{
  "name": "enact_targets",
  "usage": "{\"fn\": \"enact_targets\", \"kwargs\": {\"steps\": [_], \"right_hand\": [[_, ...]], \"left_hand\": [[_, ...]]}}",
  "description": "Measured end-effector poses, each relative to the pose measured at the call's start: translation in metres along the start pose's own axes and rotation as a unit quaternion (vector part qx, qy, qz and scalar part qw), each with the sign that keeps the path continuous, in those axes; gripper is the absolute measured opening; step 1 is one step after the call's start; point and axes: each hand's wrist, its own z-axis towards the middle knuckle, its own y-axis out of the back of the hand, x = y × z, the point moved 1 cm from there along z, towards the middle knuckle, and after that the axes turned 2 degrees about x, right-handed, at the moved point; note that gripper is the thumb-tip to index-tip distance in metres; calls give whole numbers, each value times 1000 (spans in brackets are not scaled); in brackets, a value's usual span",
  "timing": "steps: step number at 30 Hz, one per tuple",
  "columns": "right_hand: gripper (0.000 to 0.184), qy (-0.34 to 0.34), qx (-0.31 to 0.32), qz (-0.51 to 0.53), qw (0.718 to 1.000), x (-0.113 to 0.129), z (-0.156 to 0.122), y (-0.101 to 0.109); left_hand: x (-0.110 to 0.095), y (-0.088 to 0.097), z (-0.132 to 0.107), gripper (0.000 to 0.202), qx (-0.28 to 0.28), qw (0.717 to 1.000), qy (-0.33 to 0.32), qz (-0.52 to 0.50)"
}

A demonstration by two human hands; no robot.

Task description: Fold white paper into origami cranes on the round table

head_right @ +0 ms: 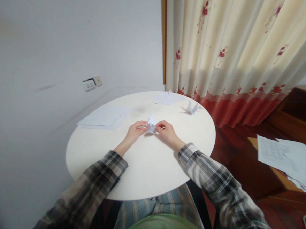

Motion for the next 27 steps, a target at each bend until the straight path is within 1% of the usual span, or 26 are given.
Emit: {"fn": "enact_targets", "kwargs": {"steps": [3,8,15,18,23,27], "right_hand": [[17,-3,16,-5,1000,-3,0,-1],[19,-3,45,-26,999,-1,-1,-1],[18,-9,40,-34,999,3,-2,1],[17,-7,34,-33,999,5,-2,1],[17,-1,23,-20,1000,7,-1,1],[17,-4,15,-12,1000,9,-1,1]], "left_hand": [[-2,0,0,18,7,1000,6,15],[-3,-6,-1,20,66,996,54,-5],[-5,-7,-3,17,81,995,53,5],[-6,-7,-3,16,78,996,50,4],[-8,-8,-3,14,48,998,49,5],[-9,-8,-2,13,40,998,49,0]]}}
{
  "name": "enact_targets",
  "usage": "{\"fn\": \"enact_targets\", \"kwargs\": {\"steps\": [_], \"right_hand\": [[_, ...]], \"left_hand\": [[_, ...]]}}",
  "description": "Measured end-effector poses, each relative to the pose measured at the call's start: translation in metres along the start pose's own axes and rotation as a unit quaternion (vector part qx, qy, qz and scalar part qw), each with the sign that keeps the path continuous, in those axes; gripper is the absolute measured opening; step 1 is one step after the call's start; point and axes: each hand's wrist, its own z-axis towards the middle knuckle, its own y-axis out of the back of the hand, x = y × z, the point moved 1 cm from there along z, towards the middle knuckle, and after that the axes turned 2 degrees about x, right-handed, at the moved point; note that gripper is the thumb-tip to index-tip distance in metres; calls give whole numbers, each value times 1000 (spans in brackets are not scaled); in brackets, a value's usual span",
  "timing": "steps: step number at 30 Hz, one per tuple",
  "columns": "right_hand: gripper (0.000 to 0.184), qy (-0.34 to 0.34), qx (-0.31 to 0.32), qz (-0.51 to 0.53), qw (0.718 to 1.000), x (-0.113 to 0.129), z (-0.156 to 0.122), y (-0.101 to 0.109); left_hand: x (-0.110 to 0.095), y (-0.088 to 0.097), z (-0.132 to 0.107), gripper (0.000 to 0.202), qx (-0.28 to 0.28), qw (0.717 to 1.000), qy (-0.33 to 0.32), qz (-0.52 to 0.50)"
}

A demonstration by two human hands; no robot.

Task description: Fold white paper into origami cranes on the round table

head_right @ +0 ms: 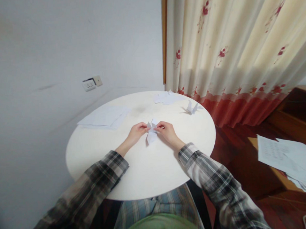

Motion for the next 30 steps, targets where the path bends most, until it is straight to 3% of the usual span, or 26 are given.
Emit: {"fn": "enact_targets", "kwargs": {"steps": [16,30], "right_hand": [[19,6,-18,17,1000,4,0,1],[21,14,-39,9,999,3,0,1]], "left_hand": [[2,2,2,18,-22,999,-2,-30],[3,3,3,16,-37,994,47,-87]]}}
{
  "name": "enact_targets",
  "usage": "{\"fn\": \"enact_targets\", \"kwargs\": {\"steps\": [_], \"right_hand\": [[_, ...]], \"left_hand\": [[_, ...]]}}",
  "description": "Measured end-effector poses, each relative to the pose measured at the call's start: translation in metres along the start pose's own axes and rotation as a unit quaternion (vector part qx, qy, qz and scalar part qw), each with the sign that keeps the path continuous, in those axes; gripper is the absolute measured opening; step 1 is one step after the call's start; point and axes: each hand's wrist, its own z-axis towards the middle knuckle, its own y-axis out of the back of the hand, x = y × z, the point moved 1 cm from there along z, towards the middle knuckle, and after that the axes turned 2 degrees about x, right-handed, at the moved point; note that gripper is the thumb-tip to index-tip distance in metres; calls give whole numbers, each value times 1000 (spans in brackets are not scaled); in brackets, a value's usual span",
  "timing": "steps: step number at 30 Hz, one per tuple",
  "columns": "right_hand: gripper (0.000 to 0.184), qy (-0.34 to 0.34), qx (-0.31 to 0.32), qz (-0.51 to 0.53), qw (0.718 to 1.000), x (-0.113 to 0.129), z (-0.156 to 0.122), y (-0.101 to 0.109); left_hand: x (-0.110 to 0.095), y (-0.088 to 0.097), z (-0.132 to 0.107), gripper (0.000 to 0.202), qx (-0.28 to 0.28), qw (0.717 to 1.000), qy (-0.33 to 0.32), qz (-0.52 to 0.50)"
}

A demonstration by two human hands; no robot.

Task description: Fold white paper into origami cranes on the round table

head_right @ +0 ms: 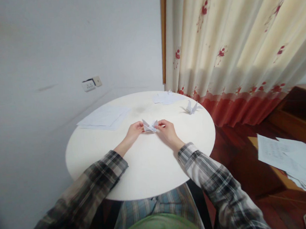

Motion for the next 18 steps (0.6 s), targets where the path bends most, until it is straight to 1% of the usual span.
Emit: {"fn": "enact_targets", "kwargs": {"steps": [5,9,14,18], "right_hand": [[21,12,1,-5,1000,0,1,-1],[21,17,1,3,1000,-5,2,0],[21,15,-5,6,1000,-10,4,1],[20,11,-21,25,999,-7,4,1]], "left_hand": [[-2,-2,-1,19,0,1000,6,-19],[-5,-3,-5,23,1,999,9,-38],[-10,-4,-10,32,14,998,11,-67],[-14,-5,-12,37,28,995,3,-96]]}}
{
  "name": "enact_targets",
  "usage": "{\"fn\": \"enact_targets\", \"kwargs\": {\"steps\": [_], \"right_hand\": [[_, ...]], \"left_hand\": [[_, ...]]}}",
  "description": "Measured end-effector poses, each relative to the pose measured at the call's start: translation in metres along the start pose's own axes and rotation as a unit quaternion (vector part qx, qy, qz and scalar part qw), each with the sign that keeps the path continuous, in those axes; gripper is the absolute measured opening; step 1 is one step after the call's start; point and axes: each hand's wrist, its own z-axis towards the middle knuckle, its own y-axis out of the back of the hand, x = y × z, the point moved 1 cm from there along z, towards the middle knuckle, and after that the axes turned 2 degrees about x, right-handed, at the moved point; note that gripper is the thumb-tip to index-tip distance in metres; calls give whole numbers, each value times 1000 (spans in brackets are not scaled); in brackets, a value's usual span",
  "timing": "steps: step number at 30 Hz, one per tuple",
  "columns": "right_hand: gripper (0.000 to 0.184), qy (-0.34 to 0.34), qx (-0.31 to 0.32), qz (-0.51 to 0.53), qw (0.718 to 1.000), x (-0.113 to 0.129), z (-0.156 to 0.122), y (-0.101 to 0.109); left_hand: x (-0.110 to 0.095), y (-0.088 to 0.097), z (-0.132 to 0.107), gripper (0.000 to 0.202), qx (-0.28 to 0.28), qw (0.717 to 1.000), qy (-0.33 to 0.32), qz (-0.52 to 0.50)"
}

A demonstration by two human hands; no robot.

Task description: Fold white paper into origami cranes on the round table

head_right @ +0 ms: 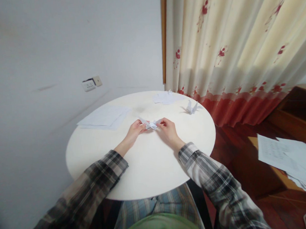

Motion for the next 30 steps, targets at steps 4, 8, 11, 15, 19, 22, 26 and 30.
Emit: {"fn": "enact_targets", "kwargs": {"steps": [4,8,11,15,19,22,26,30], "right_hand": [[17,22,-18,20,999,6,-1,1],[17,58,-28,34,997,9,-3,2],[16,72,-34,31,996,10,-5,3],[16,83,-37,13,996,9,-7,5],[15,104,-39,-15,994,12,-9,6],[14,106,-36,-38,993,14,-10,6],[14,108,-24,-40,993,15,-11,6],[13,112,-9,-37,993,14,-12,5]], "left_hand": [[-2,-1,0,38,1,1000,-11,-16],[-2,0,2,41,0,1000,-14,-15],[-2,0,1,41,18,1000,-8,-11],[-1,0,2,41,17,1000,-1,-1],[2,1,1,42,15,1000,18,1],[2,1,-1,40,20,999,31,-6],[-2,0,-4,37,17,1000,26,2],[-4,-1,-3,35,-1,1000,0,16]]}}
